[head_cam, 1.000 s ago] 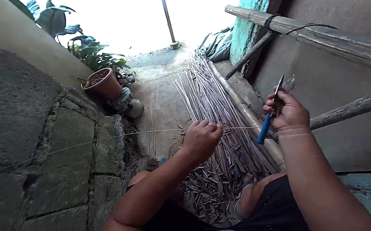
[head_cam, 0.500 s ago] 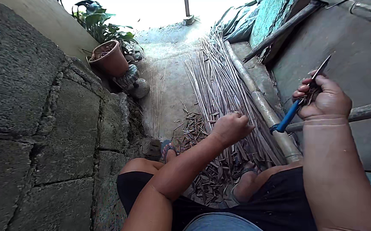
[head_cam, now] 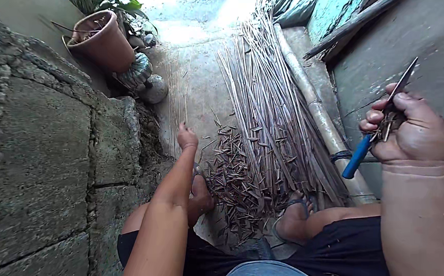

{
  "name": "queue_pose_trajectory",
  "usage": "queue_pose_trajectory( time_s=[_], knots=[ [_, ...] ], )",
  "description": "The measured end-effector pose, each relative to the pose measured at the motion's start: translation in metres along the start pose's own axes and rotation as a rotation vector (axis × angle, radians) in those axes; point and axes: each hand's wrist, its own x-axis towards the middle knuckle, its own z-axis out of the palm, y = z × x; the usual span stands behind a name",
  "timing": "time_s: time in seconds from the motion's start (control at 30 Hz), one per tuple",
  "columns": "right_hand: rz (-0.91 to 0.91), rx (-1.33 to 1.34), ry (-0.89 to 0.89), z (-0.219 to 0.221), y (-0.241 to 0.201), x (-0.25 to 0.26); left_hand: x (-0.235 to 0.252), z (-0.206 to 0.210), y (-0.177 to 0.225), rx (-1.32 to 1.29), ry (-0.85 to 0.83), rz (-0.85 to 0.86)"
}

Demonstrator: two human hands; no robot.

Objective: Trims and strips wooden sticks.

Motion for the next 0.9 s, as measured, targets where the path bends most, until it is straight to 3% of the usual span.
queue_pose_trajectory(
  time_s=[0.1, 0.27, 0.47, 0.57, 0.7, 0.8, 0.9],
  knots=[
    [0.006, -0.037, -0.019, 0.004, 0.002, -0.004, 0.027, -0.016, -0.029, 0.042, 0.069, -0.126],
    [0.009, -0.035, -0.039, 0.010, 0.004, -0.012, 0.060, -0.033, -0.063, 0.121, 0.140, -0.158],
    [0.042, -0.004, -0.094, 0.011, 0.004, -0.020, 0.074, -0.027, -0.069, 0.242, 0.171, -0.300],
    [0.059, -0.015, -0.128, 0.012, 0.005, -0.025, 0.055, 0.005, -0.050, 0.240, -0.009, -0.234],
    [0.055, -0.032, -0.110, 0.013, 0.004, -0.031, 0.003, 0.073, -0.006, 0.283, -0.500, -0.124],
    [0.039, -0.026, -0.118, 0.011, -0.001, -0.034, -0.048, 0.149, -0.002, 0.257, -0.678, -0.016],
    [0.013, 0.006, -0.102, 0.004, -0.006, -0.033, -0.103, 0.196, 0.014, 0.200, -0.811, 0.045]
  ],
)
